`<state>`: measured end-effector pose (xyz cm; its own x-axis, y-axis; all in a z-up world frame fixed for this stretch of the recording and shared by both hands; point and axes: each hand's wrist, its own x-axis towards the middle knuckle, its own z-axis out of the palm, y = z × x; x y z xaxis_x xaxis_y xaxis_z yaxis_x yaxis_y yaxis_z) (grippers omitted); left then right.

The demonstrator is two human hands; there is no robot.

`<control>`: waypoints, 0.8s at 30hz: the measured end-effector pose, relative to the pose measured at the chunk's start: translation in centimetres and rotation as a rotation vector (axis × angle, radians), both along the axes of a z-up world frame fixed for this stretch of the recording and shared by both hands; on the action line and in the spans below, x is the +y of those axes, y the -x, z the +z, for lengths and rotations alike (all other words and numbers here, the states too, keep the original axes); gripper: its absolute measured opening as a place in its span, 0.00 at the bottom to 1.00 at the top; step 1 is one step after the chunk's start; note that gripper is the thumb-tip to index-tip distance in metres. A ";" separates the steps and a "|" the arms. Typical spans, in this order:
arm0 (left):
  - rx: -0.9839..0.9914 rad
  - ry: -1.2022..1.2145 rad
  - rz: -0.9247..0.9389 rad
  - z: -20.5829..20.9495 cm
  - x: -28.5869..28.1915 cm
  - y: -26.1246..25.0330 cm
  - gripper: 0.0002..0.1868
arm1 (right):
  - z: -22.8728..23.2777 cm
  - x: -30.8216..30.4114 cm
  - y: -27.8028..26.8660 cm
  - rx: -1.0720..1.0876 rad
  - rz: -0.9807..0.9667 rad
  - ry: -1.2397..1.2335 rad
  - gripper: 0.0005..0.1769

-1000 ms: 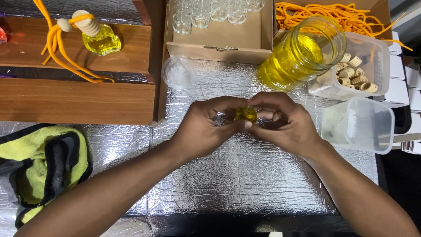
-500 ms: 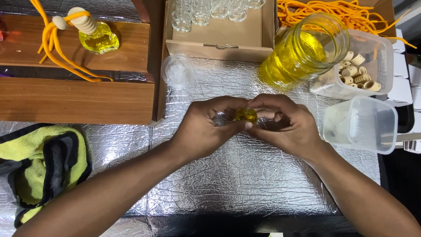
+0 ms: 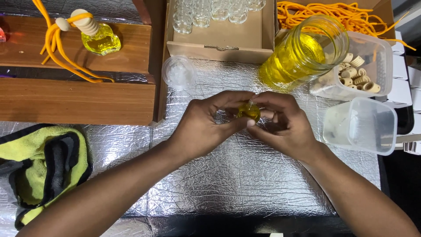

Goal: The person uses a syringe to transfer yellow liquid from a large jar into a small glass bottle. After filling, they wipe the bottle with a cloth, place a cork stopper into the bottle, and then thread an orange cord through the stopper.

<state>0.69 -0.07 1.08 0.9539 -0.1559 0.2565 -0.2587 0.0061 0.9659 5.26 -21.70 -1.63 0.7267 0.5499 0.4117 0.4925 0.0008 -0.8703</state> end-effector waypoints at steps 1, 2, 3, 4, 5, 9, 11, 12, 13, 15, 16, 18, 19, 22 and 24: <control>-0.001 -0.001 -0.002 -0.4 -0.1 0.0 0.21 | 0.2 -0.1 0.1 -0.001 -0.002 -0.001 0.35; 0.011 -0.004 0.006 -0.8 -0.1 0.0 0.20 | 0.4 -0.1 0.2 -0.017 -0.009 0.027 0.36; 0.022 -0.008 0.013 -1.2 -0.1 0.1 0.19 | 0.6 -0.2 0.3 -0.032 -0.016 0.055 0.36; 0.022 -0.009 0.013 -1.0 -0.1 0.1 0.19 | 0.9 0.0 0.4 -0.033 -0.017 0.054 0.36; 0.030 -0.006 0.010 -0.8 -0.1 0.1 0.19 | 1.1 0.2 0.4 -0.062 -0.020 0.066 0.35; 0.006 0.013 0.007 -1.2 -0.3 0.0 0.17 | 2.7 1.0 0.1 -0.255 -0.112 0.161 0.28; 0.015 0.020 -0.005 -1.4 -0.4 0.0 0.17 | 2.4 0.7 -0.1 -0.320 -0.113 0.152 0.29; 0.021 0.028 -0.012 -1.5 -0.4 0.0 0.17 | 2.3 0.6 -0.3 -0.389 -0.108 0.144 0.30; 0.021 0.028 -0.010 -1.6 -0.5 0.0 0.17 | 2.4 0.5 -0.2 -0.389 -0.106 0.143 0.30; 0.032 0.032 -0.022 -1.8 -0.4 0.2 0.17 | 2.7 0.5 -0.2 -0.421 -0.081 0.144 0.30; 0.033 0.032 -0.021 -1.7 -0.4 0.2 0.17 | 2.6 0.5 -0.2 -0.420 -0.081 0.144 0.30; 0.056 0.034 -0.040 -1.5 -0.3 0.2 0.16 | 2.4 0.3 -0.3 -0.429 -0.061 0.149 0.32; 0.057 0.033 -0.041 -1.6 -0.3 0.2 0.16 | 2.5 0.4 -0.2 -0.428 -0.063 0.149 0.32; 0.057 0.023 -0.056 -1.7 -0.3 0.2 0.16 | 2.9 0.5 -0.1 -0.447 -0.049 0.161 0.31; 0.049 0.017 -0.056 -1.5 -0.1 0.2 0.16 | 3.0 0.7 0.0 -0.432 -0.069 0.150 0.29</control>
<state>0.49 -0.17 -0.42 0.9552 -0.2051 0.2133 -0.2104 0.0359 0.9770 5.28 -21.02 1.33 0.5433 0.5827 0.6044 0.8045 -0.1554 -0.5733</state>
